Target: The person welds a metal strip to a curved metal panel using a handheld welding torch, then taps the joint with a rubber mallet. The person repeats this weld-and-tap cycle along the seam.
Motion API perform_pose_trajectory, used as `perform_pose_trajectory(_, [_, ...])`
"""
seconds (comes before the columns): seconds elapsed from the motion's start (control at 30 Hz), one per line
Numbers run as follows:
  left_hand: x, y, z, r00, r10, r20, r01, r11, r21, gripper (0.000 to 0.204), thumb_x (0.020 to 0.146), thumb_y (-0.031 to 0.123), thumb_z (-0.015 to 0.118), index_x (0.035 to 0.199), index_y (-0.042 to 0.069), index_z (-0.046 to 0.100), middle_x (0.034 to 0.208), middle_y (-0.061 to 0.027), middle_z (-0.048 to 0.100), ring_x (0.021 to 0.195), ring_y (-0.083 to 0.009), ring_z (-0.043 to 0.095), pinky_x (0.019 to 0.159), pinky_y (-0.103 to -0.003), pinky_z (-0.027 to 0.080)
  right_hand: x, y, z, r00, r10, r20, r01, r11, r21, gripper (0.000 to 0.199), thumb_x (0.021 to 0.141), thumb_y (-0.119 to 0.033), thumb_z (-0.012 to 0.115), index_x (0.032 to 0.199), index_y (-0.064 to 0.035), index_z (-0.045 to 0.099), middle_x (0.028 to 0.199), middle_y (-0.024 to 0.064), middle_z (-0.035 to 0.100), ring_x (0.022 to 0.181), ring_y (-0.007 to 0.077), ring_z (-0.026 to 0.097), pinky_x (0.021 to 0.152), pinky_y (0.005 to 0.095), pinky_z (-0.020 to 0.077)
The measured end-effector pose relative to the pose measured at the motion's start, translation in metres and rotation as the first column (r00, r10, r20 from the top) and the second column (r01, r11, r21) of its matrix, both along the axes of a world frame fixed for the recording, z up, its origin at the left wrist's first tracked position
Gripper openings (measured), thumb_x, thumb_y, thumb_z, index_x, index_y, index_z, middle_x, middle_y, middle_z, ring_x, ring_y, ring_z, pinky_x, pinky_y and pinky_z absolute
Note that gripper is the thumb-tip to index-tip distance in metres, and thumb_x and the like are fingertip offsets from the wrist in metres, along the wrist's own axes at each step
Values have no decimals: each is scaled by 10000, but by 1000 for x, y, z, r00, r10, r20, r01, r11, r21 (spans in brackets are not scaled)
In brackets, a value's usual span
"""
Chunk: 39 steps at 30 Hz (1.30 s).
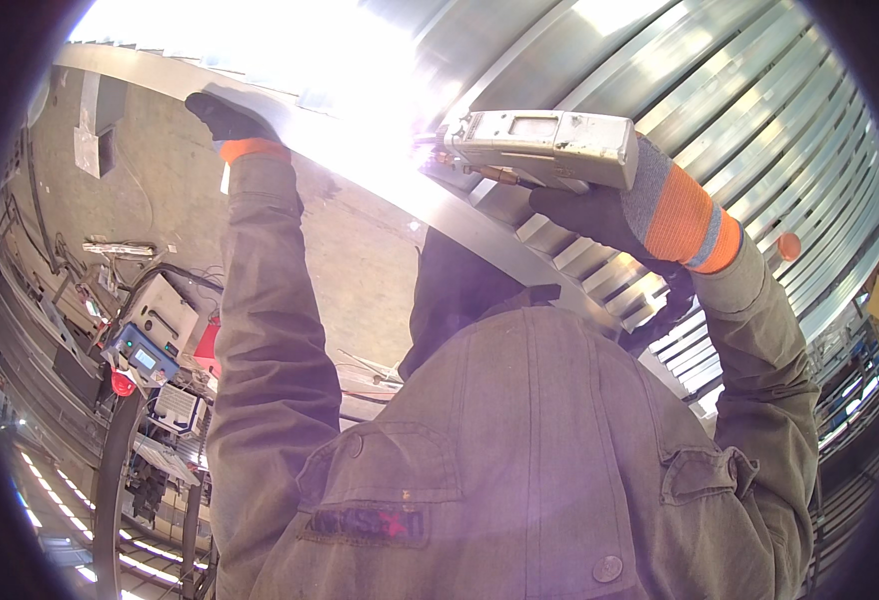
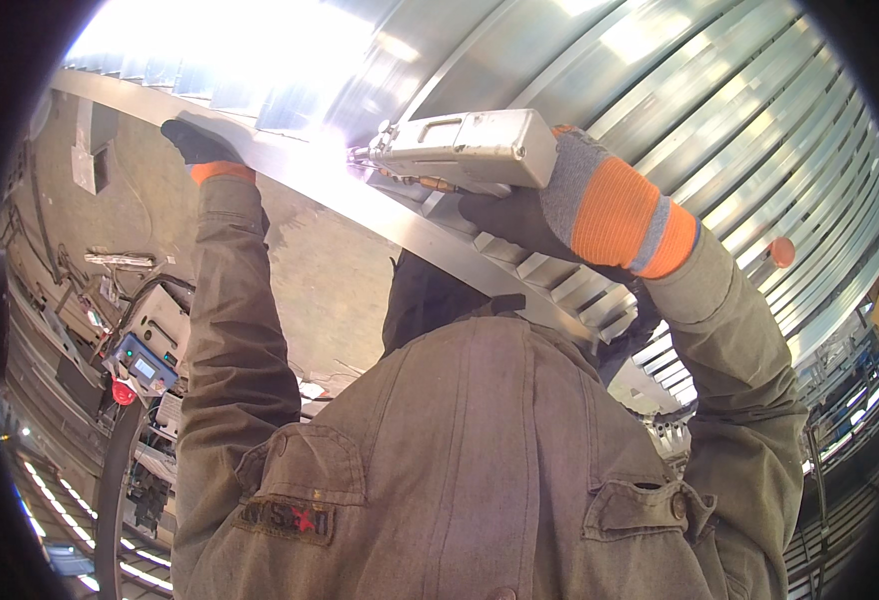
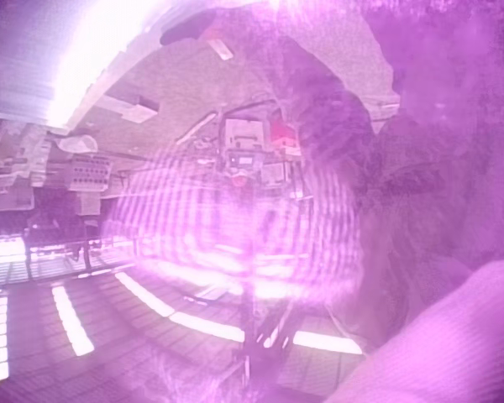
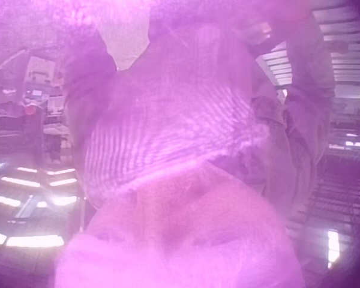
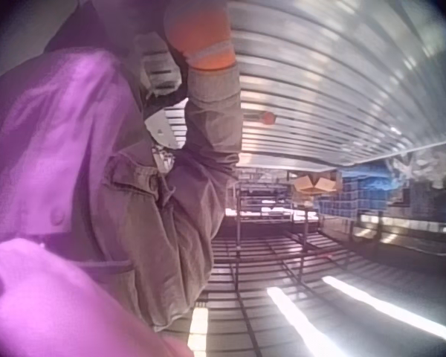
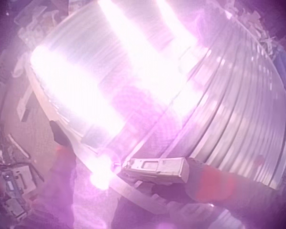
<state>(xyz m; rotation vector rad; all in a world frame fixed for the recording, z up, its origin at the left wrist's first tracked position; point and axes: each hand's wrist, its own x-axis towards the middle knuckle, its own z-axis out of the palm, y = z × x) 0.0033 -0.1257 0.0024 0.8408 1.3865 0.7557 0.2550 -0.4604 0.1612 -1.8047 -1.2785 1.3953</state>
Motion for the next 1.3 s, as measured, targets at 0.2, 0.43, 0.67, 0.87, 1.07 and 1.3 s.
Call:
perform_pose_trajectory(0.2, [1,2,-1,995,52,81,-51,999,-6,846,1015,752,313,1576,138,469,1618,-83,469,1475,-285,451,1178,-476,402,2,-3,-2,999,-17,-33,16,1000,-23,436,977,-246,718,1382,-89,673,1155,133,777,1003,218,769,898,322,619])
perform_pose_trajectory(0.43, [-3,-1,-2,998,47,44,-48,999,1,838,1021,742,307,1574,135,474,1620,-86,470,1478,-282,451,1178,-474,403,0,-3,-6,1000,-15,1,15,1000,-7,436,954,-229,713,1363,-82,682,1116,133,783,973,210,773,869,317,623])
perform_pose_trajectory(0.67, [-8,-2,-2,999,33,4,-33,999,-1,830,1027,732,300,1572,133,479,1622,-88,471,1481,-279,451,1179,-472,403,2,-3,2,998,37,43,-37,999,-2,452,935,-179,738,1370,-73,670,1151,137,770,1001,212,762,873,326,624])
perform_pose_trajectory(0.87, [-9,-1,-2,999,32,-3,-32,999,-4,823,1032,723,294,1571,130,484,1624,-89,471,1484,-276,451,1179,-470,404,3,0,4,990,92,107,-91,996,-19,472,920,-137,760,1375,-64,661,1182,142,759,1026,213,753,877,333,625])
perform_pose_trajectory(1.07, [-9,-1,-3,1000,30,0,-30,1000,-4,817,1037,714,289,1569,128,488,1626,-91,472,1487,-274,452,1179,-469,404,1,3,-2,989,89,120,-78,992,-96,453,928,-200,708,1372,-115,676,1135,114,778,983,200,766,862,320,625])
perform_pose_trajectory(1.3, [-12,-1,-4,999,36,8,-35,999,-20,809,1043,704,282,1568,126,493,1628,-93,472,1490,-271,452,1180,-467,405,-4,14,2,992,-4,124,13,998,-68,430,939,-245,675,1362,-166,686,1088,89,791,931,183,770,837,330,623])
